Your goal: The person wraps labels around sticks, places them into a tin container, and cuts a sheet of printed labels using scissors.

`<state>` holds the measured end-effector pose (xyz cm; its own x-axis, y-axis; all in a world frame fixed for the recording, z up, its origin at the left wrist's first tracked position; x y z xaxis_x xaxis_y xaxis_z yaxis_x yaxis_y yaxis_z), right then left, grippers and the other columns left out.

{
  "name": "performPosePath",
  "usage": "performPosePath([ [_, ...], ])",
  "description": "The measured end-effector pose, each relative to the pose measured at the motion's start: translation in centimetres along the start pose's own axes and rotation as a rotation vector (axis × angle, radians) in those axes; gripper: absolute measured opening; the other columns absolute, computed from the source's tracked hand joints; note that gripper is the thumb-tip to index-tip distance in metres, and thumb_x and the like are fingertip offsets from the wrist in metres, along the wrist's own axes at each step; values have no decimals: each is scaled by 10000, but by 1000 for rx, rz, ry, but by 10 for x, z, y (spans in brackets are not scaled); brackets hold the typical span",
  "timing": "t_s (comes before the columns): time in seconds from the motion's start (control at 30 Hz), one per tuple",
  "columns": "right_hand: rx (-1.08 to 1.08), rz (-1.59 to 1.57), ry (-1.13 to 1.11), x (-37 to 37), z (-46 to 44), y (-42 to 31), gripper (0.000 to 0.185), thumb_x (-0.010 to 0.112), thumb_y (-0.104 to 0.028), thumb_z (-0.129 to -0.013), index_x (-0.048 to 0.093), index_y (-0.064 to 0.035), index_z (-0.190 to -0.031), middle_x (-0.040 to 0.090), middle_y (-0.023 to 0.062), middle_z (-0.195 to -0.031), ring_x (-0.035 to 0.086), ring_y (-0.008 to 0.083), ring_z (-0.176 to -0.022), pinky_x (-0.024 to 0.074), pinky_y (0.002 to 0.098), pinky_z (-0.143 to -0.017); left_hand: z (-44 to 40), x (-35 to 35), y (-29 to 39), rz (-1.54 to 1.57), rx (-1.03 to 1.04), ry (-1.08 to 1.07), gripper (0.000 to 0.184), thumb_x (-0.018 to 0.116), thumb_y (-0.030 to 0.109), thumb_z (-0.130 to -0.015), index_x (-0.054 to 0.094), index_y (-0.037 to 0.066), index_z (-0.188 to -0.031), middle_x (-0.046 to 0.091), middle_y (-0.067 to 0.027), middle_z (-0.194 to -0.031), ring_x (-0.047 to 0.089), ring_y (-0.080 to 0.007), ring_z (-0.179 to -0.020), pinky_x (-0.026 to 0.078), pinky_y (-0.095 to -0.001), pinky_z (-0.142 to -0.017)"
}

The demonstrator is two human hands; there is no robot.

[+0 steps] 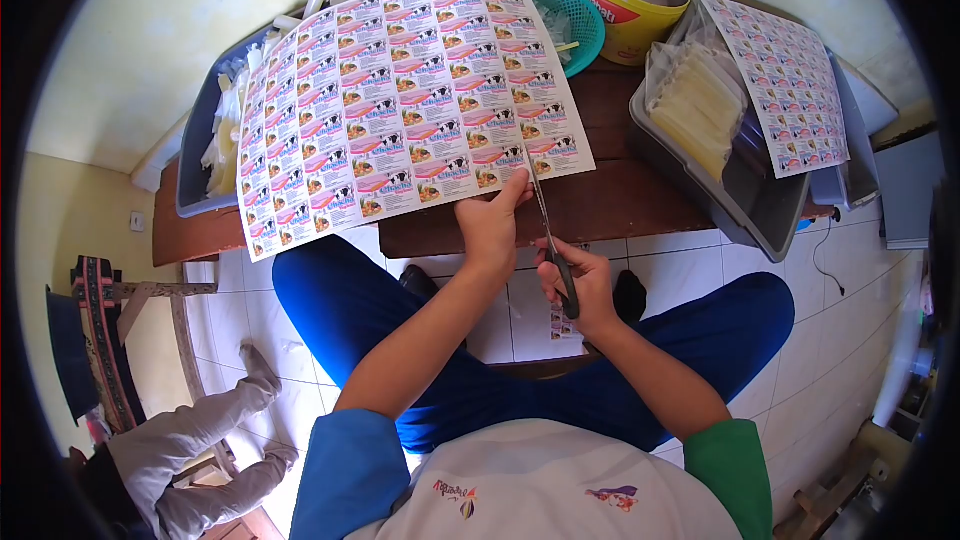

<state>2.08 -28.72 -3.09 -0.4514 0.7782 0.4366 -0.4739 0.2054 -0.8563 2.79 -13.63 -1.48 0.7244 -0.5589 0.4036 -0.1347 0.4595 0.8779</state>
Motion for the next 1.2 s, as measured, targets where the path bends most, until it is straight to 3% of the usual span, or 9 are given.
performPosePath([
  [1.2, -3, 84, 52, 3, 10, -14, 413, 775, -150, -777, 619, 57, -1100, 591, 1, -760, 479, 31, -534, 373, 181, -452, 9, 6, 10, 14, 0, 26, 233, 720, 22, -789, 614, -61, -979, 660, -96, -878, 636, -142, -710, 548, -260, -673],
])
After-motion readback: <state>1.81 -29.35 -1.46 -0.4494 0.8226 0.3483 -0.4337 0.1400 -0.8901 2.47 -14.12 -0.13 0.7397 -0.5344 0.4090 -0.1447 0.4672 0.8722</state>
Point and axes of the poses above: each hand's wrist, its own z-axis away from the middle knuckle, its own x-axis out of the palm, y = z × x, the point moved 8 cm from there along -z, towards the middle knuckle
